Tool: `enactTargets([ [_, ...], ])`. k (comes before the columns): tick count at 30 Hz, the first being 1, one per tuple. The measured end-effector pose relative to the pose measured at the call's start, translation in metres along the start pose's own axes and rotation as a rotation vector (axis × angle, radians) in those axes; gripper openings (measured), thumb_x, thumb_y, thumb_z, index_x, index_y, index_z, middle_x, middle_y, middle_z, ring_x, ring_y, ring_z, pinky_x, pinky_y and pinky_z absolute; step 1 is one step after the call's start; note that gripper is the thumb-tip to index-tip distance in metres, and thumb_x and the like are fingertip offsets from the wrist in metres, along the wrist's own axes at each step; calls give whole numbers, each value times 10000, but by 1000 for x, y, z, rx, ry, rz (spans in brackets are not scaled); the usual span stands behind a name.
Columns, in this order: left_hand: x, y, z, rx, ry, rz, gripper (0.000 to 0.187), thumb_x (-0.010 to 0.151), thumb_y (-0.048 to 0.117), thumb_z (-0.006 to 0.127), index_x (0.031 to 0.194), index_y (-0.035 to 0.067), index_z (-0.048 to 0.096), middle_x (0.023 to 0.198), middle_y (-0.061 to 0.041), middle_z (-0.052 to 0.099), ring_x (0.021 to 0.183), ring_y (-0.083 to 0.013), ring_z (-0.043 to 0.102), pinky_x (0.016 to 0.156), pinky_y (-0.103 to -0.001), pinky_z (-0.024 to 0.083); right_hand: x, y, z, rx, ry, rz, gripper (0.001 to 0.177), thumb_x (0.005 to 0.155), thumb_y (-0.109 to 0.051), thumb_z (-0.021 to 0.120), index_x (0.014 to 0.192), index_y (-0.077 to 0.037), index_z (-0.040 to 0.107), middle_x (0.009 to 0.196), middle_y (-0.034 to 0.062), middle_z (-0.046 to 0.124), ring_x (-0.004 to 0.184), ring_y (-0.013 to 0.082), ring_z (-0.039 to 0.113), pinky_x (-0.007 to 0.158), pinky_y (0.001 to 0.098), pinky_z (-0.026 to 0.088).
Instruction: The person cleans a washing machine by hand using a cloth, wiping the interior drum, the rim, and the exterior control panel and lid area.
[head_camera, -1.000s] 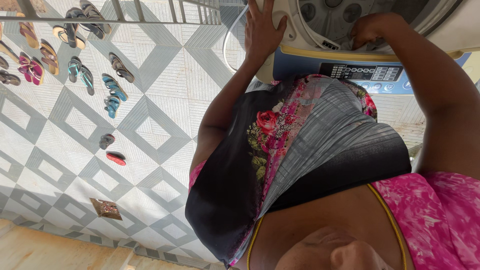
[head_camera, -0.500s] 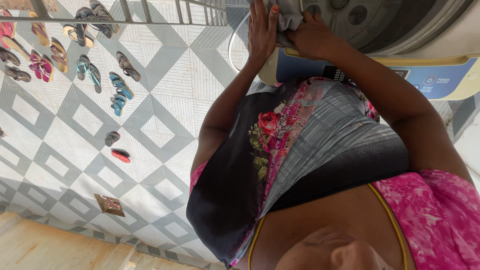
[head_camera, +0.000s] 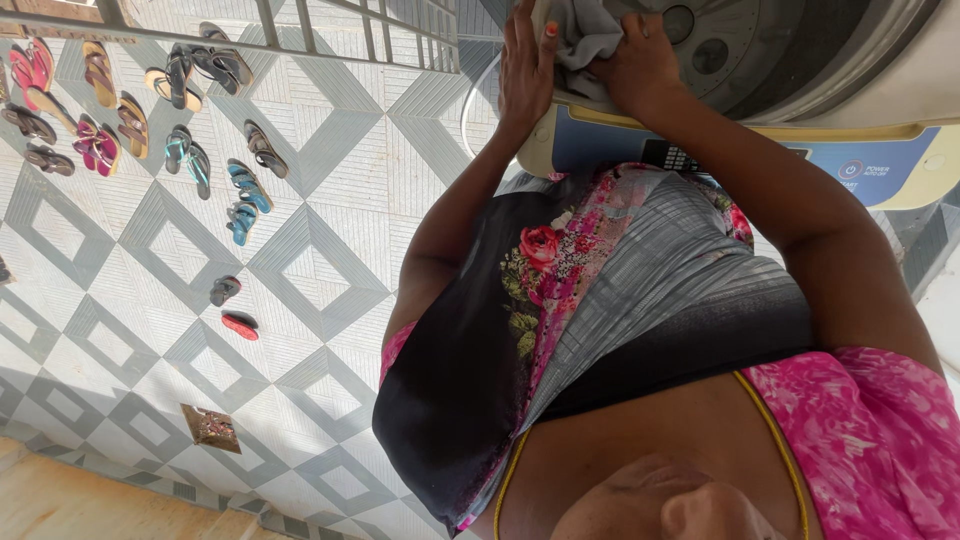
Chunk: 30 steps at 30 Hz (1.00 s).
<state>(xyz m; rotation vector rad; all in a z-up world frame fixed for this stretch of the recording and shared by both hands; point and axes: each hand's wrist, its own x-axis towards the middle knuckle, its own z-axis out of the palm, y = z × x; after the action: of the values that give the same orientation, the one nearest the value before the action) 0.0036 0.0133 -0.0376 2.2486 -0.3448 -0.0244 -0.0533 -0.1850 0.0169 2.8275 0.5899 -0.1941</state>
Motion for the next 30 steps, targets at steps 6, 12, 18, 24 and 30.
enactTargets([
  [6, -4, -4, 3, -53, -9, -38, 673, 1091, 666, 297, 1615, 245, 292, 1625, -180, 401, 1432, -439, 523, 1157, -576, 453, -13, -11, 9, 314, -236, 61, 542, 907, -178, 669, 1441, -271, 670, 1043, 129, 770, 998, 313, 709, 847, 479, 522],
  [12, -6, 6, -3, 108, 29, 67, 535, 1014, 600, 579, 1452, 293, 600, 1658, -139, 355, 1587, -430, 228, 1260, -612, 283, -18, 10, 27, 809, -117, 89, 405, 925, -142, 664, 1324, -107, 721, 994, 190, 760, 868, 340, 730, 755, 464, 573],
  [18, -20, 35, -21, 161, 78, 128, 406, 916, 535, 684, 1246, 311, 761, 1637, -86, 408, 1599, -412, 140, 1255, -622, 253, -53, 25, 47, 1676, 5, 83, 305, 999, -37, 629, 1298, -45, 695, 1085, 89, 751, 961, 176, 695, 857, 331, 552],
  [24, -5, 74, -48, -387, -183, 341, 423, 1021, 414, 673, 1403, 231, 685, 1596, -6, 513, 1612, -291, 291, 1337, -537, 282, -73, 30, 81, 2346, 108, 229, 378, 1030, -151, 654, 1393, -60, 602, 1288, 80, 685, 1151, 200, 678, 970, 369, 562],
  [30, -2, 114, -51, -164, -180, 653, 341, 928, 383, 738, 1173, 147, 746, 1330, -98, 673, 1392, -306, 480, 1177, -538, 372, -74, 50, 39, 2899, 41, -168, 442, 1009, -396, 688, 1303, -70, 642, 1262, 90, 689, 1165, 233, 685, 1030, 411, 542],
])
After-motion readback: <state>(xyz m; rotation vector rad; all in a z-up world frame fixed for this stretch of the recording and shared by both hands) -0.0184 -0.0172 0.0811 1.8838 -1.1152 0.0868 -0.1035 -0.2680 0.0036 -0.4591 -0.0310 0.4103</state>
